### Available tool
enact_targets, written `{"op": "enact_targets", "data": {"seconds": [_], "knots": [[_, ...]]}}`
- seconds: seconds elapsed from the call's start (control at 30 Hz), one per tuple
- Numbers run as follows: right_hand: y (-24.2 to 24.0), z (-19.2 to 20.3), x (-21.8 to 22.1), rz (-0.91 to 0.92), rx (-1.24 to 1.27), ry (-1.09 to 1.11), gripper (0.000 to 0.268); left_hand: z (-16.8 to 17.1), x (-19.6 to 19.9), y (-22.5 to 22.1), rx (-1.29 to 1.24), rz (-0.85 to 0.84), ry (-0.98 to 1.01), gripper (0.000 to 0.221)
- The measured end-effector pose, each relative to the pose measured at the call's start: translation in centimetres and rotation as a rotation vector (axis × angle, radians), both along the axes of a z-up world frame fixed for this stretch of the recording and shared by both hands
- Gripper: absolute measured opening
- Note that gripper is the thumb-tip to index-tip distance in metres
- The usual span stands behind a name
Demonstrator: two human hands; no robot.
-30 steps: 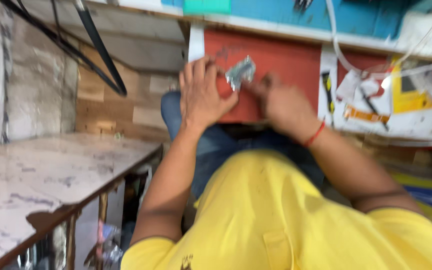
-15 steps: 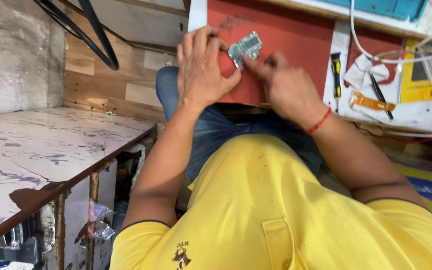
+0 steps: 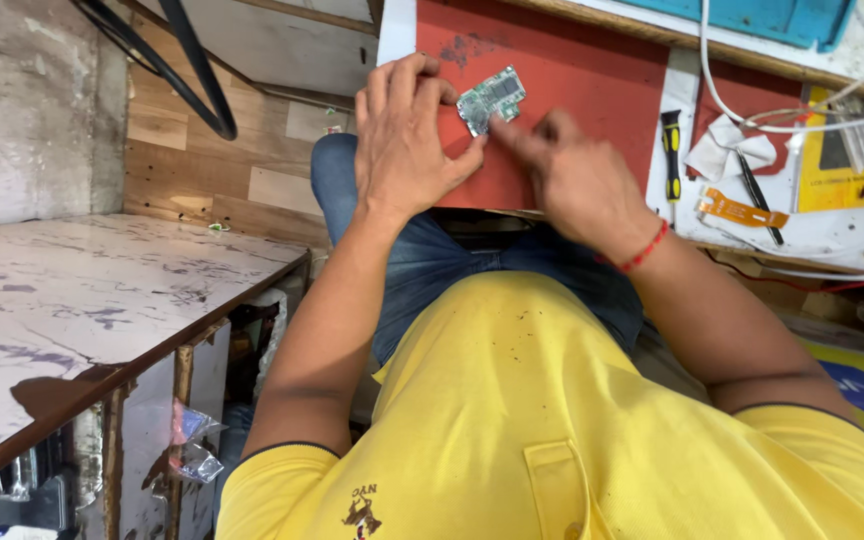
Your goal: The person uses a hot air gun to heat a small circuit board placed on a red mat, then scrubs the board with a toothbrush. The person continues scrubbing different areas of the board repeatedly.
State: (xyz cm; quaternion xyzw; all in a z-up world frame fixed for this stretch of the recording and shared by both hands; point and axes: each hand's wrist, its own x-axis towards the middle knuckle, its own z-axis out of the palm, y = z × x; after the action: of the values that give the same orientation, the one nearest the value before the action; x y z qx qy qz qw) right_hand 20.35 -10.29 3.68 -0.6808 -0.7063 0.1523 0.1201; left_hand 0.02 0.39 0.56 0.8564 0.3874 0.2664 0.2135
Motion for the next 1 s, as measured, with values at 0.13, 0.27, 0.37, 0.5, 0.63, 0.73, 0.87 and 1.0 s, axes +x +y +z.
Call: {"op": "enact_targets", "data": {"seconds": [0.13, 0.27, 0.37, 0.5, 0.63, 0.73, 0.87, 1.0], "knots": [[-0.2, -0.3, 0.3, -0.091, 0.001, -0.054, 0.058, -0.3, 0.4, -0.3, -0.008, -0.004, -0.002, 0.046], [0.0, 0.2, -0.6, -0.031, -0.058, 0.009, 0.056, -0.1, 0.0, 0.0, -0.019, -0.009, 0.026, 0.047], [0.3, 1.4, -0.3, -0.084, -0.010, -0.018, 0.055, 0.1, 0.4, 0.0, 0.001, -0.010, 0.008, 0.046], [0.7, 1.4, -0.9, -0.002, 0.043, -0.025, 0.054, 0.5, -0.1, 0.2, 0.013, -0.006, 0.009, 0.046], [-0.2, 0.4, 0.2, -0.044, 0.038, -0.084, 0.058, -0.3, 0.3, -0.2, 0.009, -0.013, -0.009, 0.047], [0.3, -0.1, 0.0, 0.032, -0.033, 0.005, 0.063, -0.3, 0.0, 0.3, 0.012, -0.006, -0.016, 0.046], [-0.2, 0.1, 0.0, -0.055, -0.002, 0.000, 0.056, -0.4, 0.2, -0.2, -0.016, -0.008, -0.006, 0.046], [-0.2, 0.0, 0.2, -0.027, -0.022, -0.022, 0.055, 0.0, 0.2, 0.0, -0.001, -0.025, 0.007, 0.046]]}}
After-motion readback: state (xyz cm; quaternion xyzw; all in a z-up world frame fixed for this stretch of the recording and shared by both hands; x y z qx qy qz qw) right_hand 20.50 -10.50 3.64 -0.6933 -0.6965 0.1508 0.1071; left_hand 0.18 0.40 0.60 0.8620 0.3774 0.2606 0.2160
